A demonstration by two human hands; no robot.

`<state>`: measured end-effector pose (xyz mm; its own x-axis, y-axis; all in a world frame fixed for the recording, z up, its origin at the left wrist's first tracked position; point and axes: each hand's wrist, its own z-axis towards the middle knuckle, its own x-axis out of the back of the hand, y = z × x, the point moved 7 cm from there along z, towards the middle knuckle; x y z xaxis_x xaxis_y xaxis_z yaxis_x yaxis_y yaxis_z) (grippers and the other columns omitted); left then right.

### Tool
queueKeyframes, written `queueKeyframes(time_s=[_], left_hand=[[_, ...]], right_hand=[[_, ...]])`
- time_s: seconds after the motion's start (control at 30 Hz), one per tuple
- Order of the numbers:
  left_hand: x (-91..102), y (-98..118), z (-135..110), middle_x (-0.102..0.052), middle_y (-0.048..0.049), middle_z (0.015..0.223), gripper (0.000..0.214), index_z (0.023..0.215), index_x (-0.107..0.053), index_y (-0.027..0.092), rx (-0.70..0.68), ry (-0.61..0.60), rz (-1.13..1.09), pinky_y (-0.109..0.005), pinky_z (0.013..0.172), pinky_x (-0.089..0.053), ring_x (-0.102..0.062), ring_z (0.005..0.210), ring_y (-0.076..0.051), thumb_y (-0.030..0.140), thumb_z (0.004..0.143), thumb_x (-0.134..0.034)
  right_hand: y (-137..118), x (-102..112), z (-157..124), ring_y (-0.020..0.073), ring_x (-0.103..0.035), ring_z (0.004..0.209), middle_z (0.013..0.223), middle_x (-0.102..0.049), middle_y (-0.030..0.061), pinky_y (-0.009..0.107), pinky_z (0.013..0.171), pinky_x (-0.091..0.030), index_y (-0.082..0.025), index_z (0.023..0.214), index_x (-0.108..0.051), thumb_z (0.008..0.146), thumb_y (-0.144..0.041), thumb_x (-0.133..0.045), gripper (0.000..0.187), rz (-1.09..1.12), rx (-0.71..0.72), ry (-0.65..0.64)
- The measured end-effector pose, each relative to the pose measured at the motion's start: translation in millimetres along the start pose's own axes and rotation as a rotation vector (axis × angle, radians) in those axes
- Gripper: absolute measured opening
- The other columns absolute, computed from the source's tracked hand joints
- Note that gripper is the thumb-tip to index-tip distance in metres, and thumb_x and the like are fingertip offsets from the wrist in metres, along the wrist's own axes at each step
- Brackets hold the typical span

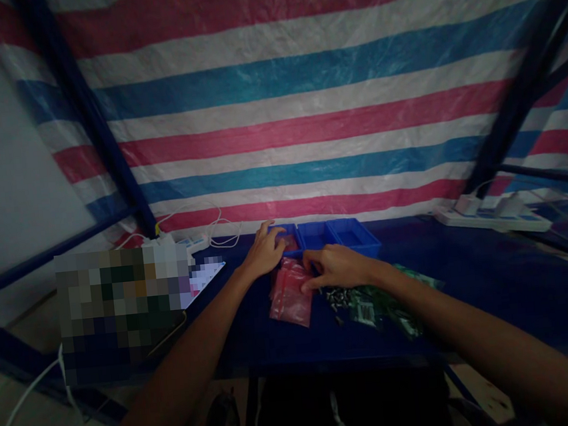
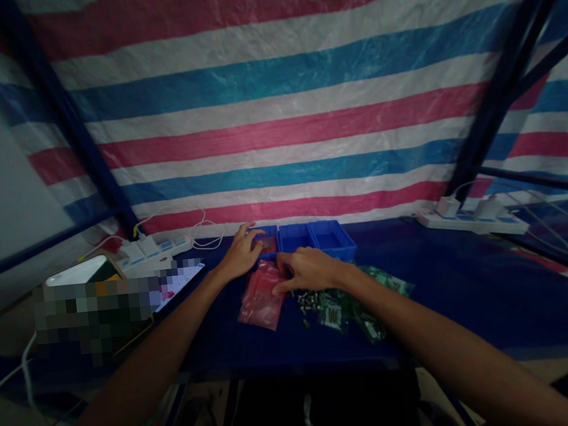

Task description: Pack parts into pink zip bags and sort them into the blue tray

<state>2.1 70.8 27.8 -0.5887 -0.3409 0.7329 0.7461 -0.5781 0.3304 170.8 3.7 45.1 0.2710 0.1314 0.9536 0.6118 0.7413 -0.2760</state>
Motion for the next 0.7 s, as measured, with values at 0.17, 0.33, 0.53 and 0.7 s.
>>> queueKeyframes(time_s=[0.17,0.33,0.53,0.7], left_hand=[[-0.9,-2.2,-4.5,-0.048,-0.0135,0.146,0.036,0.128,-0.066,0.018,0.002,-0.004,-0.067,-0.044,0.127,-0.037,-0.046,0.147,-0.025,0.013,0.096,-0.049],[-2.3,-0.8,-4.8,-0.049,-0.0114,0.147,0.036,0.127,-0.066,0.021,0.005,-0.018,-0.074,-0.045,0.126,-0.037,-0.046,0.146,-0.024,0.011,0.097,-0.048],[11.3,10.8,-5.1,-0.055,-0.0124,0.14,0.028,0.123,-0.066,0.02,0.026,0.099,-0.013,-0.045,0.121,-0.04,-0.052,0.137,-0.026,0.028,0.106,-0.046],[36.1,31.1,-9.4,-0.061,-0.0105,0.131,0.028,0.126,-0.063,0.02,0.028,0.229,0.005,-0.041,0.116,-0.042,-0.056,0.127,-0.024,0.031,0.108,-0.044]], right_hand=[[-1.7,-6.6,1.3,0.0152,-0.057,0.062,0.075,-0.068,0.0017,0.031,0.057,-0.031,-0.021,0.092,-0.066,0.092,-0.059,-0.07,0.039,0.128,0.071,-0.025],[-0.2,-10.0,-0.2,0.0144,-0.054,0.061,0.071,-0.065,-0.0007,0.03,0.057,-0.031,-0.021,0.089,-0.061,0.095,-0.048,-0.07,0.029,0.192,0.071,-0.068],[-8.1,-2.0,-1.3,0.0146,-0.051,0.064,0.073,-0.059,-0.0011,0.03,0.06,-0.033,-0.021,0.088,-0.055,0.096,-0.029,-0.061,0.013,0.214,0.127,-0.006],[-15.5,17.0,-5.2,0.0156,-0.052,0.072,0.085,-0.059,0.0012,0.032,0.067,-0.039,-0.022,0.095,-0.055,0.098,-0.027,-0.055,0.007,0.271,0.197,0.169]])
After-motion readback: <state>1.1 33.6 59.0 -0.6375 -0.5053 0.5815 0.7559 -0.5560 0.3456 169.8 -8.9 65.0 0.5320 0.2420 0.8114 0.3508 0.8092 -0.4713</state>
